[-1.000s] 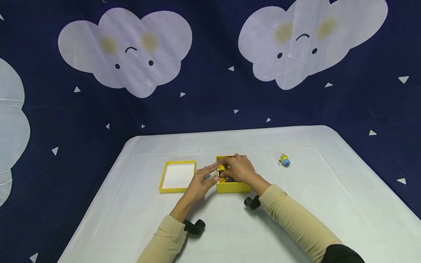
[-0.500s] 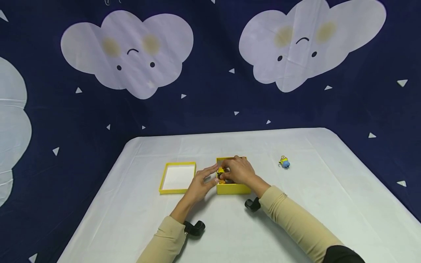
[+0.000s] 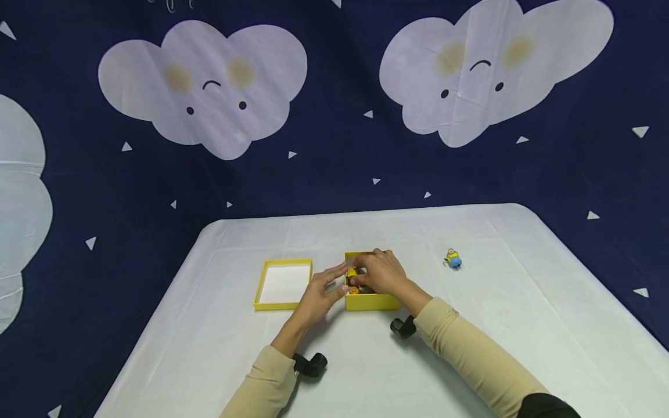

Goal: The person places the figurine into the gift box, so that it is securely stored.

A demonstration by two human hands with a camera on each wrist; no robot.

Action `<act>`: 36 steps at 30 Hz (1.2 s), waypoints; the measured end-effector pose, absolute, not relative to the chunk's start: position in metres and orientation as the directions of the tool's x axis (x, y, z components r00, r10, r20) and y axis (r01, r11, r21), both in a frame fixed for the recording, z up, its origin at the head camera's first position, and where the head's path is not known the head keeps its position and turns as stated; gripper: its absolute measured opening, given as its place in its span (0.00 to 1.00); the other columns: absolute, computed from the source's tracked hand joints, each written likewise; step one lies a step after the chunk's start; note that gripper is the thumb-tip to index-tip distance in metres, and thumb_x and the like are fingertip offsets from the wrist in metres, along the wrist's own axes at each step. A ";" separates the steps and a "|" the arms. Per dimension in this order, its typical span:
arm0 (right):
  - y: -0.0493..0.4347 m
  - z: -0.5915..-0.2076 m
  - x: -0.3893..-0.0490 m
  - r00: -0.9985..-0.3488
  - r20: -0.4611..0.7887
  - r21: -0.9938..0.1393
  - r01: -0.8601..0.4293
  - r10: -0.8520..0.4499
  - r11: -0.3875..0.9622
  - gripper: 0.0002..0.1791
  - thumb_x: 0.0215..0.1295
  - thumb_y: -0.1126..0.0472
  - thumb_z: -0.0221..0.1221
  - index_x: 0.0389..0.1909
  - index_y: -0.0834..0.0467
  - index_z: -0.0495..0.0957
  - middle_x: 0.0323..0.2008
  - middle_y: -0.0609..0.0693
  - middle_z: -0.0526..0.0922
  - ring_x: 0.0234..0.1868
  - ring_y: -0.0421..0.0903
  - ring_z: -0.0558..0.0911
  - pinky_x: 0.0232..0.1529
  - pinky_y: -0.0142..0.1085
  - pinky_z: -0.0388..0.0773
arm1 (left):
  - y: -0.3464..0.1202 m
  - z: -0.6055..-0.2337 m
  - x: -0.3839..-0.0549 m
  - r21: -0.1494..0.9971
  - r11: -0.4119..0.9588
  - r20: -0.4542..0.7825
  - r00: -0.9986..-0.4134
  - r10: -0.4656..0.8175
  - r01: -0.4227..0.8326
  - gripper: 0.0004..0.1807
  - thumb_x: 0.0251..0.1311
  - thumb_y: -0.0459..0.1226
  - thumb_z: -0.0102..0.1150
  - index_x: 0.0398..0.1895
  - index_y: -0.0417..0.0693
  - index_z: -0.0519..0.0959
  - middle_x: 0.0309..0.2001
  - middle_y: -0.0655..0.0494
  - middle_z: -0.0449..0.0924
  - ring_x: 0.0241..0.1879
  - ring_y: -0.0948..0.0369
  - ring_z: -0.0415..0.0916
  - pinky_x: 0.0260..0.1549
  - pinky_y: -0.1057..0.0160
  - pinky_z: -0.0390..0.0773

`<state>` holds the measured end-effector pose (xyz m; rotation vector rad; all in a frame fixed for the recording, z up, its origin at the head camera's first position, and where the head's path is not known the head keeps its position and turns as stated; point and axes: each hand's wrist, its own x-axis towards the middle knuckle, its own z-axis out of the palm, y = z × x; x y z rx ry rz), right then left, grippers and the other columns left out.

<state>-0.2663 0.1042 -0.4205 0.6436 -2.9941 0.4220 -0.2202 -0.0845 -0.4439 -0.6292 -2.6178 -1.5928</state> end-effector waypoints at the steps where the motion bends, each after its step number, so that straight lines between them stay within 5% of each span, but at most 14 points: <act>1: 0.105 -0.420 -0.266 -0.912 0.105 -0.259 -0.410 -0.397 0.875 0.23 0.57 0.41 0.62 0.49 0.48 0.80 0.48 0.42 0.85 0.48 0.47 0.77 0.52 0.45 0.68 | -0.084 -0.444 -0.220 0.851 0.396 0.219 -0.919 0.329 0.345 0.26 0.62 0.41 0.57 0.65 0.50 0.69 0.69 0.59 0.65 0.65 0.52 0.61 0.65 0.43 0.60; 10: 0.109 -0.414 -0.266 -0.913 0.116 -0.354 -0.407 -0.392 0.842 0.26 0.55 0.43 0.64 0.52 0.52 0.80 0.48 0.44 0.85 0.45 0.45 0.75 0.48 0.42 0.66 | -0.080 -0.420 -0.205 0.866 0.385 0.197 -0.925 0.325 0.319 0.25 0.63 0.33 0.56 0.64 0.40 0.68 0.69 0.48 0.64 0.65 0.46 0.60 0.64 0.40 0.59; 16: 0.111 -0.413 -0.265 -0.911 0.129 -0.388 -0.409 -0.391 0.826 0.26 0.55 0.43 0.64 0.52 0.52 0.79 0.49 0.44 0.85 0.46 0.45 0.75 0.50 0.42 0.66 | -0.082 -0.441 -0.218 0.866 0.377 0.217 -0.926 0.310 0.329 0.26 0.62 0.37 0.58 0.64 0.48 0.70 0.69 0.57 0.65 0.65 0.51 0.61 0.65 0.41 0.59; 36: 0.145 -0.390 -0.258 -0.927 0.194 -0.500 -0.375 -0.321 0.781 0.26 0.56 0.46 0.65 0.54 0.52 0.78 0.50 0.48 0.84 0.45 0.47 0.72 0.45 0.41 0.65 | -0.085 -0.443 -0.220 0.853 0.393 0.229 -0.923 0.309 0.343 0.26 0.62 0.39 0.58 0.64 0.49 0.70 0.68 0.61 0.66 0.66 0.52 0.61 0.66 0.43 0.59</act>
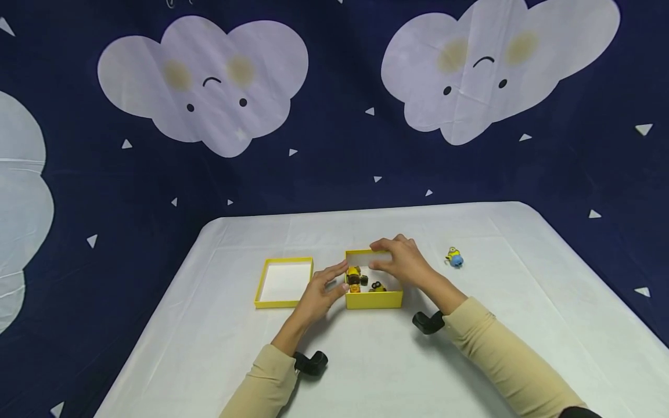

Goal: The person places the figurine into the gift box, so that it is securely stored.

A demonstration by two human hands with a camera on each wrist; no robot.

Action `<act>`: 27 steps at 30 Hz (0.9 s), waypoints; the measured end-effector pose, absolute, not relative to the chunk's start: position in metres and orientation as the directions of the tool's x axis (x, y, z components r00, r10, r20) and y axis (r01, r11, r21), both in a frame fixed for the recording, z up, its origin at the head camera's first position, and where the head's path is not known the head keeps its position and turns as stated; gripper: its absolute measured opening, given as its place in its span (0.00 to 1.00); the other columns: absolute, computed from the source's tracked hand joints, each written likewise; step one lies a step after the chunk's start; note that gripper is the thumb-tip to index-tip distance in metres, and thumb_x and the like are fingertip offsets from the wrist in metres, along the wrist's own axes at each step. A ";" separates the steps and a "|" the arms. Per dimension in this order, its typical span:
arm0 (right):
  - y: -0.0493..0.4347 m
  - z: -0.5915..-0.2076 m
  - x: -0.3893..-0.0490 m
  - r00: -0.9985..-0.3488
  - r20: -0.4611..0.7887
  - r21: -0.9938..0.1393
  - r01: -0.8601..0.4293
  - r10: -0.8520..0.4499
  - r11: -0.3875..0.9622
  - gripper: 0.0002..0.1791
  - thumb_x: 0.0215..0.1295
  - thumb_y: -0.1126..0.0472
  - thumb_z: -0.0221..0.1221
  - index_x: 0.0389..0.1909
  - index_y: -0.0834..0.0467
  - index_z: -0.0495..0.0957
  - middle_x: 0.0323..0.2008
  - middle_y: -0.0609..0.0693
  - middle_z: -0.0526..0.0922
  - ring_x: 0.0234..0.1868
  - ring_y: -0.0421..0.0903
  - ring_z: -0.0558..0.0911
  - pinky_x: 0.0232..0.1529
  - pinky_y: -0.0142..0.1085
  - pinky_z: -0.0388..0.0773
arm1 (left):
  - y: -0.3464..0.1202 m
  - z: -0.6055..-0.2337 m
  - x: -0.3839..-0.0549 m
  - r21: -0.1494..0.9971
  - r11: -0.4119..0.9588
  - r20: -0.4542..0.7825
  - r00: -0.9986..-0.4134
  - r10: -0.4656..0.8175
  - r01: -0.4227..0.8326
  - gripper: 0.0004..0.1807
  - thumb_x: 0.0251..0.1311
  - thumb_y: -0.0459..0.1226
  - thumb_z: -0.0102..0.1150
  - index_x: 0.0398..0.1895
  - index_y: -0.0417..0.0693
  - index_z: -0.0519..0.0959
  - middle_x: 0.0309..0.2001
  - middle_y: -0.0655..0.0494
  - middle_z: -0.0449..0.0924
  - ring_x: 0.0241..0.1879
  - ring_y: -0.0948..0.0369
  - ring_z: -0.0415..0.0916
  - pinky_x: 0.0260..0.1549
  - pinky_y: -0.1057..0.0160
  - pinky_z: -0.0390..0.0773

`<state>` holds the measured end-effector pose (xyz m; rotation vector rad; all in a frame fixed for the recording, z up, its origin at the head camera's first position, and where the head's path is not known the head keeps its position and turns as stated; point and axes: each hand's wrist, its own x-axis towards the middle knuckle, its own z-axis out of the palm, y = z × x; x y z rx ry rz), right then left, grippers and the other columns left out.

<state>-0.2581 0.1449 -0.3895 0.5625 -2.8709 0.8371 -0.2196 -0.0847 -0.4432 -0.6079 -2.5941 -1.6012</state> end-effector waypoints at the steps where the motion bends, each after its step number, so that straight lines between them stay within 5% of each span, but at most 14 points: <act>1: 0.147 -0.389 -0.257 -0.931 0.190 -0.504 -0.365 -0.312 0.783 0.26 0.55 0.46 0.65 0.54 0.52 0.78 0.50 0.48 0.84 0.45 0.47 0.72 0.45 0.40 0.65 | -0.085 -0.443 -0.220 0.854 0.394 0.226 -0.924 0.309 0.341 0.26 0.62 0.39 0.58 0.64 0.49 0.70 0.68 0.62 0.66 0.66 0.52 0.61 0.66 0.43 0.59; 27: 0.233 -0.391 -0.258 -0.978 0.146 -0.533 -0.206 -0.150 0.821 0.34 0.56 0.46 0.65 0.62 0.54 0.71 0.59 0.57 0.75 0.53 0.56 0.67 0.46 0.49 0.67 | -0.084 -0.442 -0.218 0.867 0.391 0.194 -0.932 0.306 0.309 0.26 0.62 0.39 0.57 0.64 0.49 0.70 0.69 0.62 0.65 0.65 0.52 0.60 0.64 0.44 0.62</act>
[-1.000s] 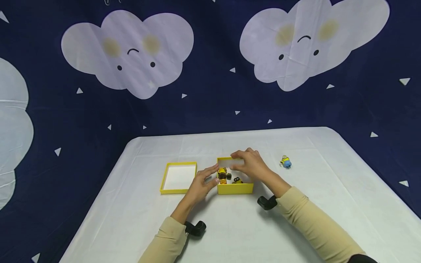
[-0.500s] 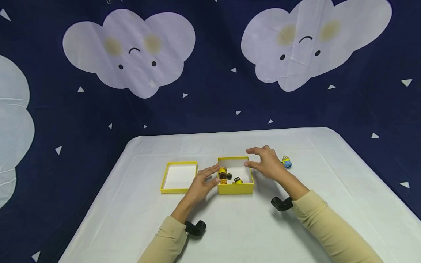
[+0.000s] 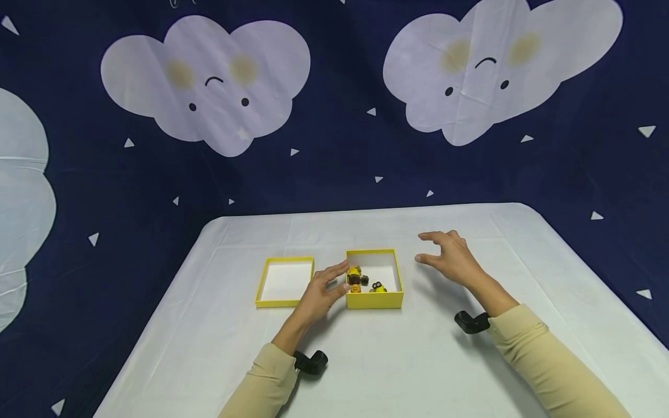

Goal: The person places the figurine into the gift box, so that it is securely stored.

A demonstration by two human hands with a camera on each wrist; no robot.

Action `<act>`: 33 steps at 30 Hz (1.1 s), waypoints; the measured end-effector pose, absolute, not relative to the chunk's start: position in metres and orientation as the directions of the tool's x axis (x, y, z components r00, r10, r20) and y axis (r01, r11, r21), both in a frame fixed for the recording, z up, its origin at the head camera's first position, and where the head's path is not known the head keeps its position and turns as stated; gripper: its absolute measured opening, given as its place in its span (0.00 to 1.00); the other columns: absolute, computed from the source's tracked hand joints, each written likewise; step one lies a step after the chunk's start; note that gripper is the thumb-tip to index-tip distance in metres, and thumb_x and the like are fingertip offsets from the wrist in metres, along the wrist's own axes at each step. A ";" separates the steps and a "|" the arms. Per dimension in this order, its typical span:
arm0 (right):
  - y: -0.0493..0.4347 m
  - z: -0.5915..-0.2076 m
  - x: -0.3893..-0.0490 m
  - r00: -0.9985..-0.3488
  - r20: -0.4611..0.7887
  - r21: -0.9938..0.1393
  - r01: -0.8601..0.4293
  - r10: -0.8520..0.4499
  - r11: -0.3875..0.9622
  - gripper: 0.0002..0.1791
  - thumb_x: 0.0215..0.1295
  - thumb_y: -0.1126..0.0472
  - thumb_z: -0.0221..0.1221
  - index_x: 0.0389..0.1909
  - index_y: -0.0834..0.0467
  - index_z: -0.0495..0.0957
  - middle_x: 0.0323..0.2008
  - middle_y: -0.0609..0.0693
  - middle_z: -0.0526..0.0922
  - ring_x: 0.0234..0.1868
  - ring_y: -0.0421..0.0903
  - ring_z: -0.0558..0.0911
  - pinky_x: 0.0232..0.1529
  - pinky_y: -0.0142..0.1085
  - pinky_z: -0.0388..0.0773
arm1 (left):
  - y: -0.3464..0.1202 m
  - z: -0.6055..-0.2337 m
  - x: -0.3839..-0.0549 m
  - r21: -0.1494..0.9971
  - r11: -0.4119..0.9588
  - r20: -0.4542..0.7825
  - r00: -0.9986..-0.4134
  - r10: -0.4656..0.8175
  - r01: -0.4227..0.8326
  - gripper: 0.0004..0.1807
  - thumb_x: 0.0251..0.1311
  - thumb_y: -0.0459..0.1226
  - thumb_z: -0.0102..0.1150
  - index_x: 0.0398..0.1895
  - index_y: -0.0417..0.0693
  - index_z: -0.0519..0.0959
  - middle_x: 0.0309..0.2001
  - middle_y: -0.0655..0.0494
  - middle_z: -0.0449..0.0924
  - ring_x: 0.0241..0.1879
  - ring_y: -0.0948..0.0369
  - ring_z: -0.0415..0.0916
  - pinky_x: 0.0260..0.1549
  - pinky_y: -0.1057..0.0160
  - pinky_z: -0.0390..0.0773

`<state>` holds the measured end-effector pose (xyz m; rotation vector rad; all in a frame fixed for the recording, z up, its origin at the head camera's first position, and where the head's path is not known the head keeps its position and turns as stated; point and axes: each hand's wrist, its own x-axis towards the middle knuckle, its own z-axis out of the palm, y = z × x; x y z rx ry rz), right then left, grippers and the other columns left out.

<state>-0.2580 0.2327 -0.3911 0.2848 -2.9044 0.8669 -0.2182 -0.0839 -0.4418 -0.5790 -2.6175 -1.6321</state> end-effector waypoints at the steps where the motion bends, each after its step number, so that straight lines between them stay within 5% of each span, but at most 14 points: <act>1: 0.236 -0.392 -0.258 -0.978 0.145 -0.530 -0.204 -0.149 0.823 0.34 0.56 0.45 0.65 0.62 0.54 0.71 0.59 0.57 0.75 0.53 0.56 0.67 0.47 0.50 0.67 | -0.084 -0.442 -0.218 0.868 0.388 0.196 -0.932 0.306 0.310 0.26 0.62 0.39 0.58 0.64 0.49 0.70 0.69 0.62 0.65 0.66 0.52 0.60 0.64 0.44 0.62; 9: 0.258 -0.395 -0.260 -0.983 0.128 -0.524 -0.181 -0.133 0.832 0.35 0.56 0.46 0.65 0.63 0.55 0.70 0.50 0.59 0.77 0.50 0.55 0.67 0.44 0.47 0.66 | -0.084 -0.442 -0.218 0.865 0.402 0.183 -0.934 0.305 0.301 0.26 0.62 0.39 0.57 0.65 0.48 0.69 0.69 0.61 0.64 0.66 0.51 0.59 0.65 0.43 0.62; 14: 0.271 -0.397 -0.263 -0.980 0.139 -0.514 -0.194 -0.142 0.835 0.34 0.57 0.48 0.65 0.63 0.56 0.69 0.57 0.61 0.75 0.52 0.57 0.67 0.45 0.50 0.66 | -0.083 -0.441 -0.218 0.868 0.397 0.187 -0.936 0.297 0.299 0.26 0.62 0.38 0.57 0.64 0.49 0.70 0.69 0.62 0.64 0.66 0.52 0.60 0.65 0.43 0.61; 21: 0.293 -0.408 -0.268 -0.979 0.134 -0.485 -0.199 -0.152 0.851 0.33 0.57 0.52 0.64 0.62 0.59 0.69 0.53 0.62 0.77 0.46 0.55 0.67 0.42 0.44 0.64 | -0.084 -0.442 -0.219 0.857 0.414 0.185 -0.932 0.311 0.308 0.26 0.63 0.40 0.57 0.65 0.52 0.69 0.69 0.63 0.63 0.65 0.52 0.60 0.65 0.45 0.62; 33: 0.315 -0.423 -0.277 -0.982 0.088 -0.454 -0.190 -0.169 0.871 0.34 0.55 0.53 0.65 0.62 0.62 0.69 0.60 0.67 0.71 0.52 0.61 0.66 0.50 0.54 0.62 | -0.084 -0.441 -0.218 0.863 0.401 0.187 -0.931 0.315 0.309 0.27 0.63 0.41 0.57 0.65 0.48 0.69 0.69 0.62 0.64 0.65 0.52 0.60 0.65 0.45 0.62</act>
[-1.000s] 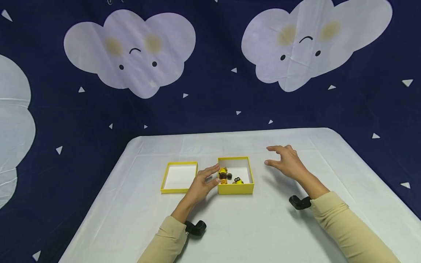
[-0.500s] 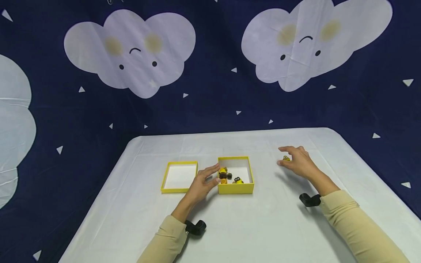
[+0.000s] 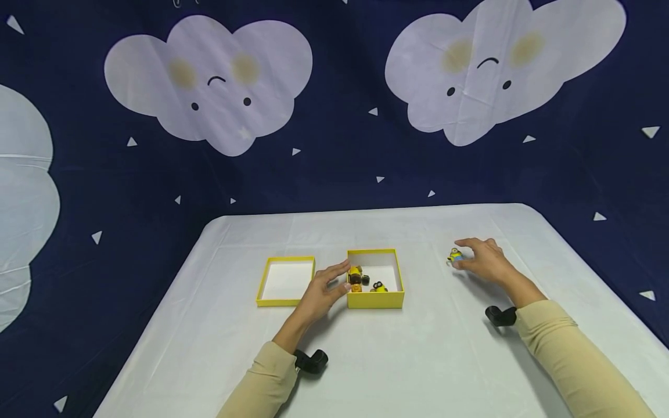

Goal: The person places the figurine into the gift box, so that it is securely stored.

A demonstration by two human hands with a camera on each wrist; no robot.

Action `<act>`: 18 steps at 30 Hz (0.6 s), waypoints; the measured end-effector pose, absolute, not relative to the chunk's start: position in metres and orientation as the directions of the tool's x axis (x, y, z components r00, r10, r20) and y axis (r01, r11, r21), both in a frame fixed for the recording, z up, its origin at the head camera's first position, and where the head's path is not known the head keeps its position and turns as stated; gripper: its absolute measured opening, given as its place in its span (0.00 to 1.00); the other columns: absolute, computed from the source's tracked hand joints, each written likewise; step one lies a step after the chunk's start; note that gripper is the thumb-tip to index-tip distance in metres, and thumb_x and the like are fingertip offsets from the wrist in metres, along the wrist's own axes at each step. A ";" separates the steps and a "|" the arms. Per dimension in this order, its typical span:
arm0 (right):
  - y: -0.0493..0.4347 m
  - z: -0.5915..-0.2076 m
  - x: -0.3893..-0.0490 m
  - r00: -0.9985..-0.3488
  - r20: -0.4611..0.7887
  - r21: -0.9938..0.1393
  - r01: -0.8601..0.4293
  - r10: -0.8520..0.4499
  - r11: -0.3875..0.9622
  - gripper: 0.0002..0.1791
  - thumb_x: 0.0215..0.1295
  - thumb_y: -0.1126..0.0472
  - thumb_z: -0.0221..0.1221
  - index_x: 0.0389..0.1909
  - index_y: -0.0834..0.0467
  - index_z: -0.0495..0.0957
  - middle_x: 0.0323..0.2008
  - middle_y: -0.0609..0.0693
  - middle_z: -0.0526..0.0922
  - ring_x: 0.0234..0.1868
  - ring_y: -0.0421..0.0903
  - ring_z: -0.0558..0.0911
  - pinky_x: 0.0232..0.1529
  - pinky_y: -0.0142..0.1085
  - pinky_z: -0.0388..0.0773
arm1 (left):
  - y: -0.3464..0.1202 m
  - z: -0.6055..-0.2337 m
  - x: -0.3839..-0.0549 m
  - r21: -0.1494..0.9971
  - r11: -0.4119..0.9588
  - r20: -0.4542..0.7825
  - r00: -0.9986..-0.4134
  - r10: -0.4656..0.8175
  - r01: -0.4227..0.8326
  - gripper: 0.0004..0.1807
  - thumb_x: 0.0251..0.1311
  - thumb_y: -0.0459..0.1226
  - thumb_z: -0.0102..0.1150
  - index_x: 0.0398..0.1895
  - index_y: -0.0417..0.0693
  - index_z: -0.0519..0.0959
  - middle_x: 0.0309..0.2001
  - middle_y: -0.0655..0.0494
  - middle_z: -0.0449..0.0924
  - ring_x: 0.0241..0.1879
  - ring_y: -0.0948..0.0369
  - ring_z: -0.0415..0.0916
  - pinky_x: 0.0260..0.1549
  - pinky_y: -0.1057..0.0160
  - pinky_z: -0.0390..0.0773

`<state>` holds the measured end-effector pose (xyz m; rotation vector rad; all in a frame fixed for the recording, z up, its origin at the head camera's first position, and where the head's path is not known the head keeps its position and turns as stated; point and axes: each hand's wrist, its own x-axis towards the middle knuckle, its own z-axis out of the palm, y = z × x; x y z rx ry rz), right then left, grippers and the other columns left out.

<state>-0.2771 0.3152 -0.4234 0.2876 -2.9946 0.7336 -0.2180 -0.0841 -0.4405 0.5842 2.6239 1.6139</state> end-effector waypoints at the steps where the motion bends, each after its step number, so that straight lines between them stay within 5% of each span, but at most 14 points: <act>1: 0.316 -0.425 -0.278 -0.982 0.085 -0.452 -0.189 -0.169 0.872 0.34 0.55 0.53 0.65 0.62 0.62 0.69 0.60 0.67 0.71 0.52 0.61 0.66 0.51 0.55 0.62 | -0.084 -0.440 -0.218 0.863 0.400 0.186 -0.930 0.316 0.308 0.27 0.62 0.41 0.57 0.65 0.49 0.69 0.69 0.62 0.64 0.65 0.52 0.60 0.65 0.45 0.62; 18: 0.323 -0.432 -0.282 -0.986 0.038 -0.440 -0.161 -0.160 0.884 0.33 0.54 0.53 0.65 0.60 0.61 0.71 0.50 0.67 0.77 0.50 0.62 0.66 0.47 0.55 0.65 | -0.084 -0.441 -0.218 0.861 0.403 0.190 -0.931 0.310 0.310 0.27 0.62 0.40 0.58 0.65 0.49 0.69 0.69 0.62 0.64 0.67 0.52 0.59 0.66 0.43 0.59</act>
